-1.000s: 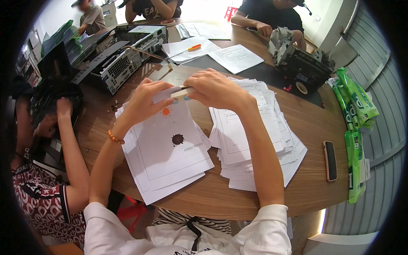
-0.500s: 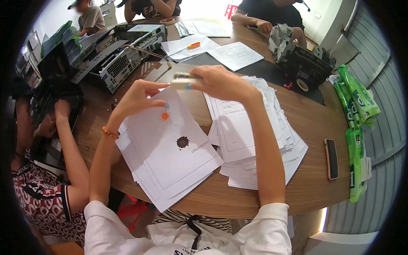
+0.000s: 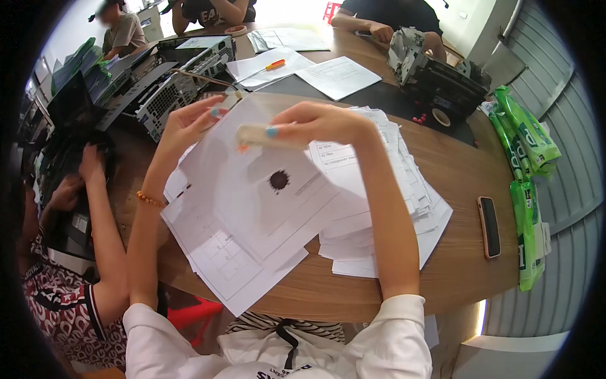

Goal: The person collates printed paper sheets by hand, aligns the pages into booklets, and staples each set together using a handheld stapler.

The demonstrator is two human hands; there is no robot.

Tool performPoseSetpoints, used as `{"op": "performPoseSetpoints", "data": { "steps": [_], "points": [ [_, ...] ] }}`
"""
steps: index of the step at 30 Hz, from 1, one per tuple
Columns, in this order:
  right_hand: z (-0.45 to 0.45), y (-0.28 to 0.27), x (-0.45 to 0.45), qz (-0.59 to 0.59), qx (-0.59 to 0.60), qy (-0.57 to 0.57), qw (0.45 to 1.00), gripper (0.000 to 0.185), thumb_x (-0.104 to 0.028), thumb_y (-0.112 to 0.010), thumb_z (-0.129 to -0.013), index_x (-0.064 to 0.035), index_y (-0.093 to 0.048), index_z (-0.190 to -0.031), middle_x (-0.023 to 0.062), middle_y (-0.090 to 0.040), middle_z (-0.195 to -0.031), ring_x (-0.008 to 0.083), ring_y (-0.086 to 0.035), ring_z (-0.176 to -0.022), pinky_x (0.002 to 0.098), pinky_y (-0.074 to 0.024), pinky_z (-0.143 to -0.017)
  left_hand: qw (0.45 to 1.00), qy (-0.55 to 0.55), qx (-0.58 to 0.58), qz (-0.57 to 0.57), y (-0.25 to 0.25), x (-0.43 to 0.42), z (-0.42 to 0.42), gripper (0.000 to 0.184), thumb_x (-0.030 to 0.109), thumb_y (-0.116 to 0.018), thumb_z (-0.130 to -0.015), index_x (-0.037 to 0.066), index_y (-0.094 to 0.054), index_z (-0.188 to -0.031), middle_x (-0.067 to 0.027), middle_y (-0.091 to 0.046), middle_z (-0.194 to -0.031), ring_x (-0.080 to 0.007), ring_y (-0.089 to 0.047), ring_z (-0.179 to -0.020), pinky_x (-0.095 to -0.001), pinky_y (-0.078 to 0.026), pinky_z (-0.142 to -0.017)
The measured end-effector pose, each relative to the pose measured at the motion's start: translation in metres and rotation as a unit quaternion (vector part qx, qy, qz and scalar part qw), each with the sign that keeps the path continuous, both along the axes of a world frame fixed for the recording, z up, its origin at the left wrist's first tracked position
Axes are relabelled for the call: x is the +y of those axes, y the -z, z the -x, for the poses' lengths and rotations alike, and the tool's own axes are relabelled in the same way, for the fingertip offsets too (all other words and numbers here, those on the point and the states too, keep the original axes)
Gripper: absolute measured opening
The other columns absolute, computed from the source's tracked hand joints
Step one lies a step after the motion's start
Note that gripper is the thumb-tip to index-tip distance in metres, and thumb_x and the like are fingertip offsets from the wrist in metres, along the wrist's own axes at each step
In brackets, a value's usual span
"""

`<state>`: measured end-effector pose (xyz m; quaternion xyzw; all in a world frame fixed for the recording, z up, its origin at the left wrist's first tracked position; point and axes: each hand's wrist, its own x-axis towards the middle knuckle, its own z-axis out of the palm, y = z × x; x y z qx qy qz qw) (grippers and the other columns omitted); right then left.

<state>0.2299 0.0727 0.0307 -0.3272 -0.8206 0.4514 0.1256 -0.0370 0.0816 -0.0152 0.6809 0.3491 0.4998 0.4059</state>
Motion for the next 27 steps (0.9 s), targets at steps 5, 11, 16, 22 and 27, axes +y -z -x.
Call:
{"op": "performPoseSetpoints", "data": {
  "steps": [5, 11, 16, 22, 27],
  "points": [
    [-0.084, -0.011, 0.003, 0.046, 0.094, 0.116, 0.988, 0.037, -0.025, -0.048, -0.088, 0.0044, -0.052, -0.110, -0.0011, -0.055, -0.083, 0.0016, -0.046, -0.073, 0.0162, -0.0381, -0.062, 0.998, -0.050, 0.046, 0.014, -0.001, 0.004, 0.011, 0.029, 0.016, -0.053, -0.085, 0.003, -0.056, -0.111, -0.0089, -0.062, -0.098, -0.0124, -0.059, -0.085, -0.0233, -0.045, -0.079],
    [-0.143, 0.005, -0.004, 0.137, 0.122, 0.174, 0.967, 0.030, -0.024, -0.050, -0.088, 0.0024, -0.057, -0.099, -0.0016, -0.057, -0.083, 0.0008, -0.049, -0.071, 0.0163, -0.0399, -0.061, 0.996, -0.040, 0.076, 0.032, -0.001, 0.002, 0.013, 0.025, 0.011, -0.052, -0.085, 0.000, -0.058, -0.106, -0.0083, -0.062, -0.097, -0.0119, -0.059, -0.084, -0.0225, -0.046, -0.077],
    [-0.141, 0.001, -0.010, 0.176, 0.064, 0.217, 0.958, 0.026, -0.024, -0.052, -0.086, 0.0010, -0.060, -0.090, -0.0022, -0.056, -0.082, 0.0014, -0.048, -0.070, 0.0160, -0.0390, -0.063, 0.994, -0.052, 0.095, 0.012, 0.005, 0.007, 0.016, 0.024, 0.010, -0.058, -0.079, -0.001, -0.060, -0.101, -0.0124, -0.064, -0.087, -0.0153, -0.061, -0.079, -0.0243, -0.048, -0.071],
    [-0.136, -0.006, -0.014, 0.034, -0.065, 0.276, 0.958, 0.025, -0.023, -0.061, -0.079, 0.0001, -0.061, -0.089, 0.0044, -0.051, -0.104, 0.0074, -0.045, -0.085, 0.0205, -0.0364, -0.075, 0.944, -0.120, 0.306, -0.032, 0.000, -0.002, 0.022, 0.031, 0.024, -0.070, -0.064, 0.001, -0.065, -0.084, -0.0117, -0.064, -0.079, -0.0179, -0.060, -0.070, -0.0267, -0.047, -0.065],
    [-0.124, -0.013, -0.006, -0.087, -0.177, 0.278, 0.940, 0.028, -0.024, -0.066, -0.072, -0.0032, -0.062, -0.091, 0.0099, -0.047, -0.111, 0.0140, -0.047, -0.089, 0.0233, -0.0360, -0.080, 0.915, -0.086, 0.393, 0.032, -0.006, -0.006, 0.027, 0.034, 0.027, -0.073, -0.056, 0.001, -0.064, -0.077, -0.0109, -0.063, -0.075, -0.0195, -0.060, -0.069, -0.0276, -0.047, -0.065]
  ]
}}
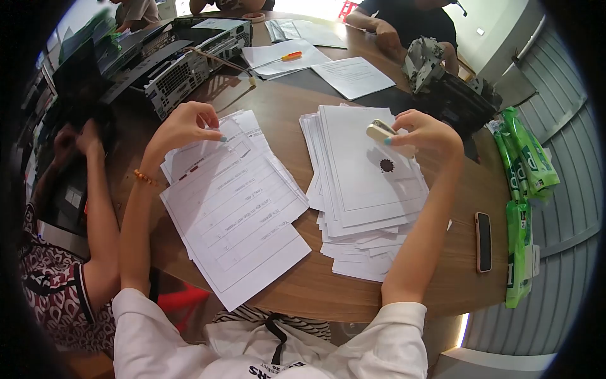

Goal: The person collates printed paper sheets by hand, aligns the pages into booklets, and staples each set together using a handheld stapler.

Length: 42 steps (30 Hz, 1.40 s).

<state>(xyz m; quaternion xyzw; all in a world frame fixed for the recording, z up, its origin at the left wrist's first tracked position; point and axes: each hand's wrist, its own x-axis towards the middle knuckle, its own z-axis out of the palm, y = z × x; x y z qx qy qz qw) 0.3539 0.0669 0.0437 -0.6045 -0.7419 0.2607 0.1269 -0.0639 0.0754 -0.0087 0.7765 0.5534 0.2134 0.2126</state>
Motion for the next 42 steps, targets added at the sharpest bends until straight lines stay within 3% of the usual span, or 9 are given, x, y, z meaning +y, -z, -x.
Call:
{"op": "performPoseSetpoints", "data": {
  "steps": [3, 6, 10, 18, 20, 25, 27, 37, 42],
  "points": [
    [0.020, 0.001, 0.007, 0.046, -0.155, -0.017, 0.987, 0.027, -0.022, -0.066, -0.071, -0.0033, -0.061, -0.090, 0.0122, -0.047, -0.110, 0.0186, -0.048, -0.094, 0.0268, -0.0363, -0.083, 0.999, 0.011, 0.039, -0.020, 0.005, -0.003, -0.001, 0.040, 0.029, -0.076, -0.054, 0.002, -0.062, -0.080, -0.0109, -0.063, -0.079, -0.0209, -0.060, -0.073, -0.0280, -0.047, -0.067],
    [0.051, 0.005, 0.010, -0.156, -0.225, -0.014, 0.962, 0.027, -0.024, -0.067, -0.071, -0.0033, -0.060, -0.087, 0.0123, -0.053, -0.098, 0.0190, -0.052, -0.089, 0.0288, -0.0408, -0.078, 0.997, 0.007, 0.060, -0.045, 0.005, -0.003, -0.001, 0.047, 0.031, -0.078, -0.051, 0.003, -0.061, -0.084, -0.0115, -0.062, -0.084, -0.0226, -0.060, -0.078, -0.0282, -0.046, -0.071],
    [0.133, 0.010, 0.006, -0.093, 0.034, -0.159, 0.982, 0.036, -0.033, -0.070, -0.069, -0.0036, -0.058, -0.086, 0.0120, -0.057, -0.085, 0.0190, -0.056, -0.073, 0.0278, -0.0457, -0.065, 0.997, -0.012, 0.033, -0.076, 0.010, -0.002, 0.000, 0.050, 0.033, -0.080, -0.052, 0.002, -0.060, -0.085, -0.0136, -0.062, -0.086, -0.0254, -0.059, -0.079, -0.0297, -0.046, -0.071],
    [0.218, 0.109, -0.003, -0.365, 0.027, -0.130, 0.922, 0.059, -0.038, -0.077, -0.059, 0.0023, -0.051, -0.093, 0.0133, -0.056, -0.079, 0.0192, -0.055, -0.074, 0.0305, -0.0459, -0.066, 0.996, 0.026, -0.071, 0.054, 0.023, 0.016, 0.008, 0.043, 0.033, -0.076, -0.060, -0.002, -0.061, -0.081, -0.0104, -0.060, -0.070, -0.0146, -0.056, -0.064, -0.0241, -0.044, -0.058],
    [0.213, 0.104, 0.004, -0.165, 0.117, -0.058, 0.978, 0.058, -0.035, -0.077, -0.059, 0.0036, -0.051, -0.093, 0.0125, -0.056, -0.076, 0.0187, -0.055, -0.070, 0.0283, -0.0461, -0.063, 0.990, 0.082, -0.086, 0.073, 0.024, 0.019, 0.008, 0.037, 0.027, -0.075, -0.061, -0.003, -0.062, -0.078, -0.0069, -0.056, -0.062, -0.0107, -0.051, -0.058, -0.0244, -0.041, -0.054],
    [0.214, 0.102, 0.001, -0.135, 0.165, -0.014, 0.977, 0.035, -0.026, -0.073, -0.066, 0.0036, -0.061, -0.081, 0.0061, -0.057, -0.064, 0.0124, -0.052, -0.058, 0.0256, -0.0424, -0.054, 0.980, 0.101, -0.159, 0.057, 0.027, 0.016, 0.002, 0.026, 0.015, -0.071, -0.061, -0.004, -0.062, -0.076, -0.0052, -0.056, -0.060, -0.0081, -0.046, -0.054, -0.0235, -0.037, -0.050],
    [0.214, 0.098, 0.000, -0.155, 0.181, -0.010, 0.971, 0.026, -0.024, -0.070, -0.068, -0.0015, -0.065, -0.078, 0.0131, -0.058, -0.066, 0.0172, -0.056, -0.059, 0.0290, -0.0433, -0.058, 0.993, 0.057, -0.100, 0.017, 0.026, 0.018, 0.001, 0.025, 0.011, -0.069, -0.063, -0.004, -0.063, -0.082, -0.0068, -0.059, -0.063, -0.0076, -0.050, -0.056, -0.0226, -0.040, -0.053],
    [0.189, 0.097, 0.020, 0.085, 0.406, -0.049, 0.908, 0.027, -0.019, -0.062, -0.079, 0.0034, -0.062, -0.094, 0.0046, -0.063, -0.078, 0.0063, -0.055, -0.062, 0.0192, -0.0451, -0.057, 0.981, 0.052, -0.163, -0.097, 0.023, 0.017, 0.004, 0.023, 0.003, -0.055, -0.077, 0.002, -0.062, -0.098, -0.0147, -0.064, -0.082, -0.0077, -0.054, -0.068, -0.0214, -0.045, -0.064],
    [0.188, 0.097, 0.019, 0.067, 0.453, 0.012, 0.889, 0.021, -0.017, -0.064, -0.077, 0.0012, -0.063, -0.088, 0.0047, -0.062, -0.074, 0.0064, -0.055, -0.062, 0.0188, -0.0446, -0.056, 0.954, 0.067, -0.276, -0.093, 0.018, 0.027, 0.027, 0.018, 0.004, -0.053, -0.079, -0.001, -0.060, -0.095, -0.0033, -0.061, -0.080, -0.0052, -0.051, -0.071, -0.0196, -0.042, -0.066]
  ]
}}
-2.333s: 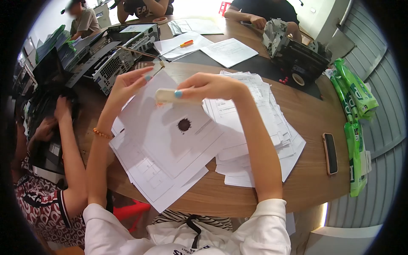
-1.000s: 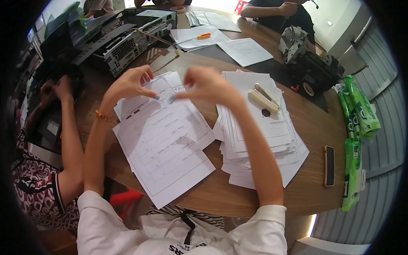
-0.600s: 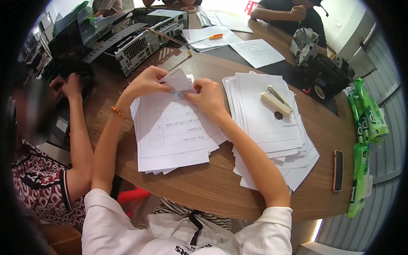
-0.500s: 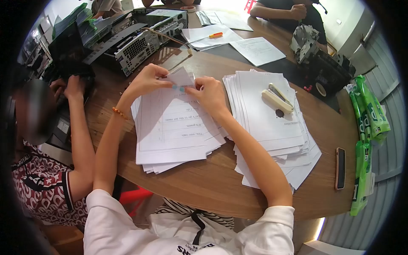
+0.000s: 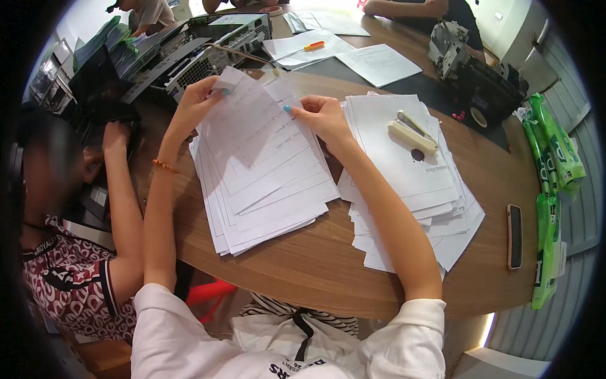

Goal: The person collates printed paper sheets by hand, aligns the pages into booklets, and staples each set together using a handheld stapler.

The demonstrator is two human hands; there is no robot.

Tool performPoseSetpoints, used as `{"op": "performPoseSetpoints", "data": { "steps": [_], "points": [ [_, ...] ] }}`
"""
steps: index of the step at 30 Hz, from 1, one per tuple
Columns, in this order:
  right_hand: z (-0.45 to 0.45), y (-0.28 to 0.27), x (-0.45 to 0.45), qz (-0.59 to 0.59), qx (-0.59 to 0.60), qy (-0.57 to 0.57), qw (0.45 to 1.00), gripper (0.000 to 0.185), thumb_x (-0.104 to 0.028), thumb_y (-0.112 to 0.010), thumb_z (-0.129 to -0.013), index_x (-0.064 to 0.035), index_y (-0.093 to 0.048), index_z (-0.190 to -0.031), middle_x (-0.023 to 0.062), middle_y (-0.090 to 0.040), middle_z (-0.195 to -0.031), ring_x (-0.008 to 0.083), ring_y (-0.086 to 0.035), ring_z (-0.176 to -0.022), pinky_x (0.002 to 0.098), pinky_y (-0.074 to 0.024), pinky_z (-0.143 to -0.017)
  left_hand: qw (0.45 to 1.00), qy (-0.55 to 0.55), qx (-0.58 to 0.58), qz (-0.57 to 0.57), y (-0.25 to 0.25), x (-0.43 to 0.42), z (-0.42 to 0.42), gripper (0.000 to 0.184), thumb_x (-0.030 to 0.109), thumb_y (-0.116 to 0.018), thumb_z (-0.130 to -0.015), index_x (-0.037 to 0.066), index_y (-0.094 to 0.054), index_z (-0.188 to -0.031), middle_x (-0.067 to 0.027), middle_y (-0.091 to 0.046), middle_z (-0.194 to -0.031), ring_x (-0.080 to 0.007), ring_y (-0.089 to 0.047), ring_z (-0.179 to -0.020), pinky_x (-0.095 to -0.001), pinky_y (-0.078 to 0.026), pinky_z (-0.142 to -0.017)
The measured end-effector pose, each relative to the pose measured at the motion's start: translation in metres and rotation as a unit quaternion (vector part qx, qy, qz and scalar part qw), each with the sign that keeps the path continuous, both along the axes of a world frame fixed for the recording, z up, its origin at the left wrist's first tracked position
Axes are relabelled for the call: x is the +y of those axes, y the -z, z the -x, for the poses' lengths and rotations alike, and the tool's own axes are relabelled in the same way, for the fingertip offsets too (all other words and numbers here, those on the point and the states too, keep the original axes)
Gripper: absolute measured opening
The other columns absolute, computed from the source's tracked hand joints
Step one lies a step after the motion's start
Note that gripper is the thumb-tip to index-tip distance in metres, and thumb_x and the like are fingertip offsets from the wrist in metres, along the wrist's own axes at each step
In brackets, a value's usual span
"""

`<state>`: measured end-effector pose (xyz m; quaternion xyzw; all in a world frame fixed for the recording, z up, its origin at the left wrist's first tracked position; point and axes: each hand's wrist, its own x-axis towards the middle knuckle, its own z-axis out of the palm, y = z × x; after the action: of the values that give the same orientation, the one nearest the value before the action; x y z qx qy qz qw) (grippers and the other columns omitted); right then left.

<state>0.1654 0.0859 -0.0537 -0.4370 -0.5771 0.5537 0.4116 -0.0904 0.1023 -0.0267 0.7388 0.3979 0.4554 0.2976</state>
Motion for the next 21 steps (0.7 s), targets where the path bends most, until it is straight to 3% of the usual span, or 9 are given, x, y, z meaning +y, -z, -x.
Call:
{"op": "performPoseSetpoints", "data": {
  "steps": [1, 5, 8, 10, 14, 16, 19, 21],
  "points": [
    [0.002, 0.005, 0.001, -0.041, 0.006, 0.011, 0.999, 0.018, -0.016, -0.065, -0.076, 0.0003, -0.062, -0.083, 0.0041, -0.061, -0.072, 0.0060, -0.054, -0.060, 0.0184, -0.0437, -0.054, 0.999, 0.015, -0.027, 0.027, -0.004, -0.005, -0.003, 0.016, 0.005, -0.052, -0.080, -0.002, -0.058, -0.093, 0.0005, -0.058, -0.079, -0.0048, -0.050, -0.071, -0.0186, -0.041, -0.065],
    [0.006, 0.006, -0.002, -0.102, -0.026, 0.068, 0.992, 0.016, -0.013, -0.069, -0.070, -0.0004, -0.060, -0.069, 0.0044, -0.060, -0.065, 0.0075, -0.053, -0.055, 0.0209, -0.0427, -0.050, 0.997, 0.059, 0.011, 0.056, 0.006, 0.001, -0.006, 0.015, 0.004, -0.055, -0.079, -0.001, -0.060, -0.091, -0.0004, -0.060, -0.082, -0.0062, -0.052, -0.073, -0.0190, -0.041, -0.067],
    [0.005, 0.007, -0.001, -0.095, -0.001, 0.058, 0.994, 0.017, -0.013, -0.070, -0.069, -0.0016, -0.057, -0.065, 0.0037, -0.059, -0.063, 0.0071, -0.052, -0.055, 0.0210, -0.0423, -0.049, 0.998, 0.051, 0.011, -0.044, 0.009, -0.001, -0.022, 0.014, 0.004, -0.061, -0.075, 0.001, -0.063, -0.088, -0.0018, -0.062, -0.086, -0.0079, -0.055, -0.076, -0.0205, -0.043, -0.071],
    [0.006, 0.006, -0.001, -0.092, 0.006, 0.056, 0.994, 0.018, -0.013, -0.070, -0.069, -0.0018, -0.057, -0.065, 0.0036, -0.059, -0.063, 0.0069, -0.052, -0.055, 0.0208, -0.0422, -0.049, 0.996, 0.019, 0.019, -0.080, 0.008, -0.003, -0.026, 0.014, 0.004, -0.065, -0.072, 0.003, -0.065, -0.086, -0.0030, -0.064, -0.088, -0.0102, -0.057, -0.080, -0.0231, -0.044, -0.074],
    [0.007, 0.002, -0.005, -0.077, 0.011, 0.059, 0.995, 0.017, -0.015, -0.068, -0.072, -0.0015, -0.059, -0.067, 0.0033, -0.059, -0.063, 0.0059, -0.052, -0.056, 0.0197, -0.0416, -0.050, 0.998, -0.013, 0.038, -0.047, 0.006, -0.006, -0.025, 0.015, 0.004, -0.066, -0.071, 0.003, -0.066, -0.086, -0.0041, -0.064, -0.087, -0.0111, -0.058, -0.081, -0.0234, -0.046, -0.074],
    [0.007, 0.002, -0.003, -0.067, 0.012, 0.073, 0.995, 0.016, -0.015, -0.067, -0.074, -0.0011, -0.060, -0.070, 0.0034, -0.059, -0.064, 0.0057, -0.052, -0.056, 0.0194, -0.0416, -0.049, 0.998, -0.025, -0.035, -0.037, 0.002, -0.008, -0.025, 0.015, 0.005, -0.067, -0.070, 0.003, -0.066, -0.085, -0.0046, -0.064, -0.084, -0.0111, -0.059, -0.078, -0.0222, -0.047, -0.071],
    [0.008, 0.002, -0.003, -0.043, 0.047, 0.088, 0.994, 0.016, -0.017, -0.065, -0.077, -0.0008, -0.063, -0.078, 0.0040, -0.061, -0.067, 0.0060, -0.053, -0.057, 0.0190, -0.0424, -0.050, 0.996, -0.001, -0.087, -0.002, -0.003, -0.009, -0.022, 0.015, 0.006, -0.068, -0.070, 0.002, -0.066, -0.085, -0.0048, -0.064, -0.083, -0.0101, -0.058, -0.076, -0.0202, -0.046, -0.070],
    [0.007, 0.002, -0.004, -0.029, 0.079, 0.090, 0.992, 0.018, -0.018, -0.064, -0.078, -0.0009, -0.064, -0.082, 0.0047, -0.062, -0.070, 0.0063, -0.054, -0.058, 0.0190, -0.0433, -0.050, 0.999, 0.021, -0.048, 0.015, -0.002, -0.005, -0.013, 0.017, 0.004, -0.066, -0.072, 0.002, -0.065, -0.089, -0.0040, -0.063, -0.084, -0.0096, -0.057, -0.078, -0.0201, -0.045, -0.072]
  ]
}}
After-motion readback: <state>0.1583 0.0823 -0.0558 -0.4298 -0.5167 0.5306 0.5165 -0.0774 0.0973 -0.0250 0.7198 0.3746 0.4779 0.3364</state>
